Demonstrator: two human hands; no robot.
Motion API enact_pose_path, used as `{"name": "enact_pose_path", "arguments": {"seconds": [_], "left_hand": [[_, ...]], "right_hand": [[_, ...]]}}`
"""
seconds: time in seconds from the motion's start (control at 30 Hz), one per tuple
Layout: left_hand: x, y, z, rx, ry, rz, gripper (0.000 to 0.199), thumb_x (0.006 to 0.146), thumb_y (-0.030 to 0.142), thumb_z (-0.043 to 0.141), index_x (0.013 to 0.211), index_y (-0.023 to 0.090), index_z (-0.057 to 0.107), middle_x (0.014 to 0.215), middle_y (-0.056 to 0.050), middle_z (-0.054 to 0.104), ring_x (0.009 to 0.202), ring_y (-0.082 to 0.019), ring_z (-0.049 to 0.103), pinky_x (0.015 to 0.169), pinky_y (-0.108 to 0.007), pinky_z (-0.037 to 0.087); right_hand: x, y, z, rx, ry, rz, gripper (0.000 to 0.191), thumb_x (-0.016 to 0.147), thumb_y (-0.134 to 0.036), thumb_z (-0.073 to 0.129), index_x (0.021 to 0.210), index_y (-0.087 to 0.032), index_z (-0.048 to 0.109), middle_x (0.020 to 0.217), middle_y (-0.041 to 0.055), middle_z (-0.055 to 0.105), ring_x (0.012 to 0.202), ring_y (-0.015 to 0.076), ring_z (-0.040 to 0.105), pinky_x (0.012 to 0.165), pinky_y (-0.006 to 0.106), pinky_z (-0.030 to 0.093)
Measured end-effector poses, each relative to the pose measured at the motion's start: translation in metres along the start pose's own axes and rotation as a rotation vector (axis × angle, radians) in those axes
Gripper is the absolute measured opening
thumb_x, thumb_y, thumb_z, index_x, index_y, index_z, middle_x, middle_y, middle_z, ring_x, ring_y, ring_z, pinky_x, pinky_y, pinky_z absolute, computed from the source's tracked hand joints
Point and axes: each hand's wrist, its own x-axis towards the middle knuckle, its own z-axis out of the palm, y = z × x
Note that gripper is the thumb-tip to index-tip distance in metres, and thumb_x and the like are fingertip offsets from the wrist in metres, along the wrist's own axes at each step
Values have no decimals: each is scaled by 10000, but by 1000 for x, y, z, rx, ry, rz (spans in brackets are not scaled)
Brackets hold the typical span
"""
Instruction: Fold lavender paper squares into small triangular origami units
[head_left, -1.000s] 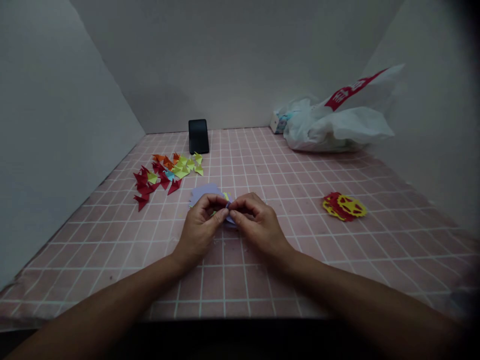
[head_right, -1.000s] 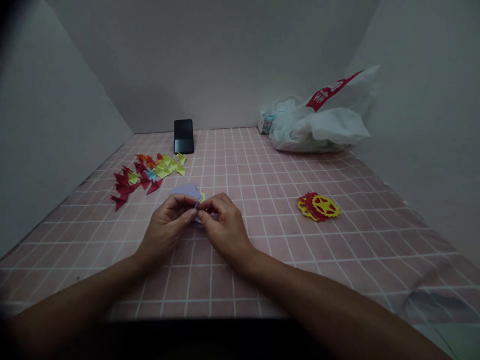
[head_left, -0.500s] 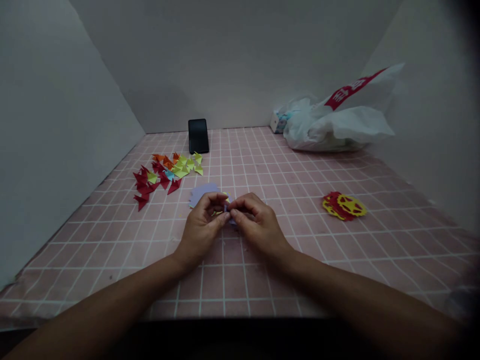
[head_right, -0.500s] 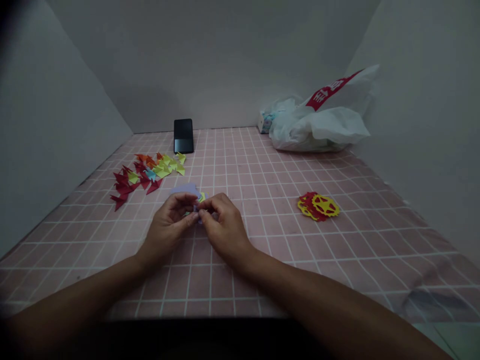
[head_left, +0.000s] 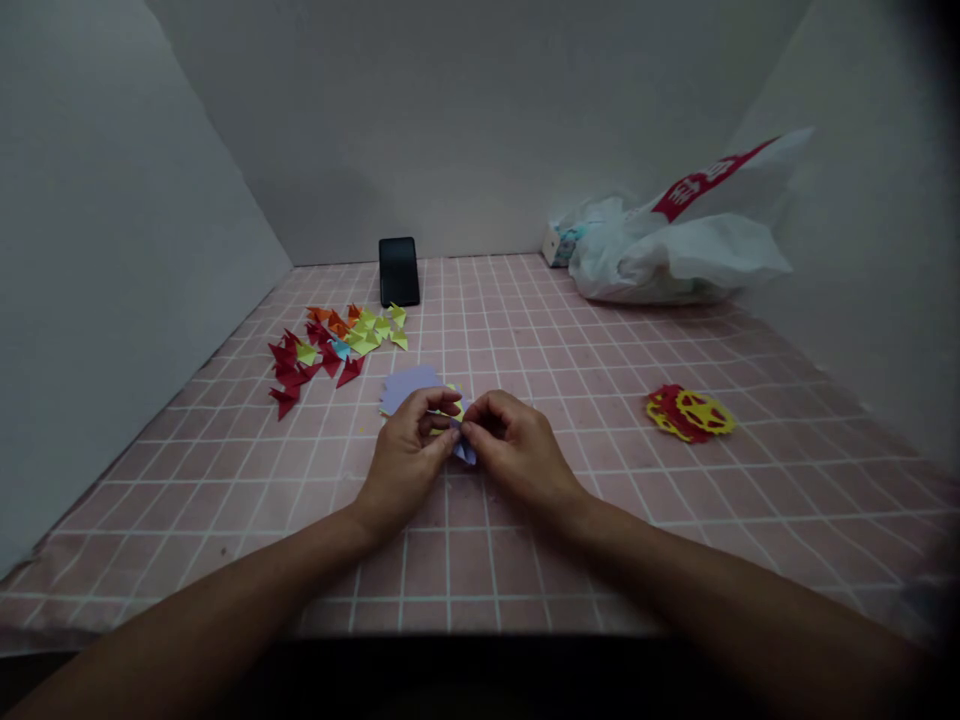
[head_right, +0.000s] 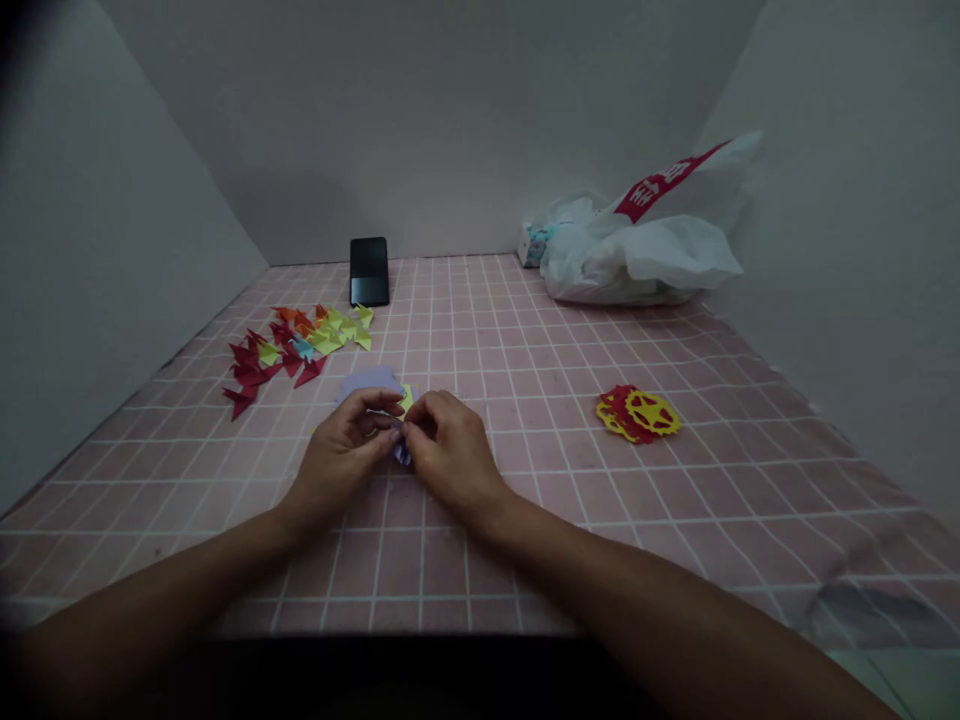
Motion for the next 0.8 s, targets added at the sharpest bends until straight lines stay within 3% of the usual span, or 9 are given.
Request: {"name": "enact_pose_path", "arguments": {"seconds": [0.2, 0.33, 0.53, 0.8], "left_hand": [[1, 8, -3, -79, -16, -96, 283, 775, 234, 715, 1043, 177, 643, 1011, -47, 672, 885, -163, 655, 816, -307, 535], [2, 12, -5, -116, -10, -144, 200, 833, 318, 673, 938, 149, 688, 878, -35, 681, 809, -158, 652, 799, -308, 541], [2, 10, -6, -114, -45, -204, 157, 821, 307, 693, 820, 151, 710, 736, -10, 668, 676, -132, 618, 688, -264, 522], [1, 13, -5, -187, -61, -251, 138, 798, 290, 724, 817, 153, 721, 740, -4, 677, 664, -119, 627, 687, -258, 538]], "right_hand": [[0, 1, -1, 7, 17, -2, 111, 817, -140, 570, 717, -190, 573, 720, 10, 597, 699, 158, 548, 636, 288, 420], [0, 3, -1, 53, 32, 14, 94, 830, -186, 580, 736, -195, 578, 712, 16, 603, 693, 165, 549, 616, 287, 426], [0, 0, -3, 57, 35, 21, 105, 821, -200, 579, 716, -193, 572, 694, 9, 590, 665, 157, 537, 592, 279, 416], [-1, -1, -3, 37, 42, 18, 107, 820, -197, 573, 713, -192, 565, 680, 1, 582, 638, 146, 526, 574, 270, 396]]}}
